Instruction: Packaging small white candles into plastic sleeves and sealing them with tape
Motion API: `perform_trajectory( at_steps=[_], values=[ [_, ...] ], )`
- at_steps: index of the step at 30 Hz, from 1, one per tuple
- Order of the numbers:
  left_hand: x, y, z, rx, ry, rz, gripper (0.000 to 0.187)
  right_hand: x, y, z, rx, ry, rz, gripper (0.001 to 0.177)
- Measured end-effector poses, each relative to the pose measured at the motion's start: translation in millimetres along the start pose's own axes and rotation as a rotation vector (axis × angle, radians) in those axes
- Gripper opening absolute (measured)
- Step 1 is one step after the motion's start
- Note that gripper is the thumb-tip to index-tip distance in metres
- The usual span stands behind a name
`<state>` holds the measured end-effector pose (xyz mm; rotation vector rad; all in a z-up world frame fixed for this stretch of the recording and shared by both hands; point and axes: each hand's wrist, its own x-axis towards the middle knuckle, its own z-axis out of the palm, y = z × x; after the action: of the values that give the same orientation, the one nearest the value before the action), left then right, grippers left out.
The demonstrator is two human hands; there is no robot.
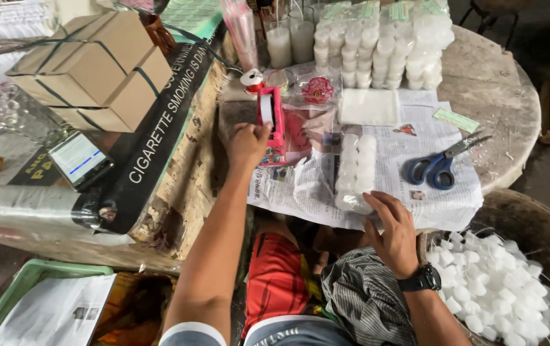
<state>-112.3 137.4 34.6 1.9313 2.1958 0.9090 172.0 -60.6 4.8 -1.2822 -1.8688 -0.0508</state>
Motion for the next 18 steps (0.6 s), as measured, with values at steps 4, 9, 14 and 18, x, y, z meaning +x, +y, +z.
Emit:
perform_trajectory(
  at_steps=[4,9,14,18],
  values=[
    [0.3,2.0,-0.2,-0.034,-0.03,-0.088,0.056,-1.4,-1.3,1.0,0.003,0.017,-0.01,0.043],
    [13.6,-4.2,26.2,-0.471,0.141,-0.153,0.036,0.2,-5.0,-2.4,0.03,0.041,-0.129,0.041],
    [-2.9,29.1,36.4,-0.673,0.395,-0.369,0.028,-0.6,-6.8,0.7,0.016,0.054,-0.11,0.041],
    [16.8,11.1,90.3,-1.102,0.715,-0.322,0.025,-2.0,-5.0,4.2,-0.029,0.077,-0.109,0.043]
  ],
)
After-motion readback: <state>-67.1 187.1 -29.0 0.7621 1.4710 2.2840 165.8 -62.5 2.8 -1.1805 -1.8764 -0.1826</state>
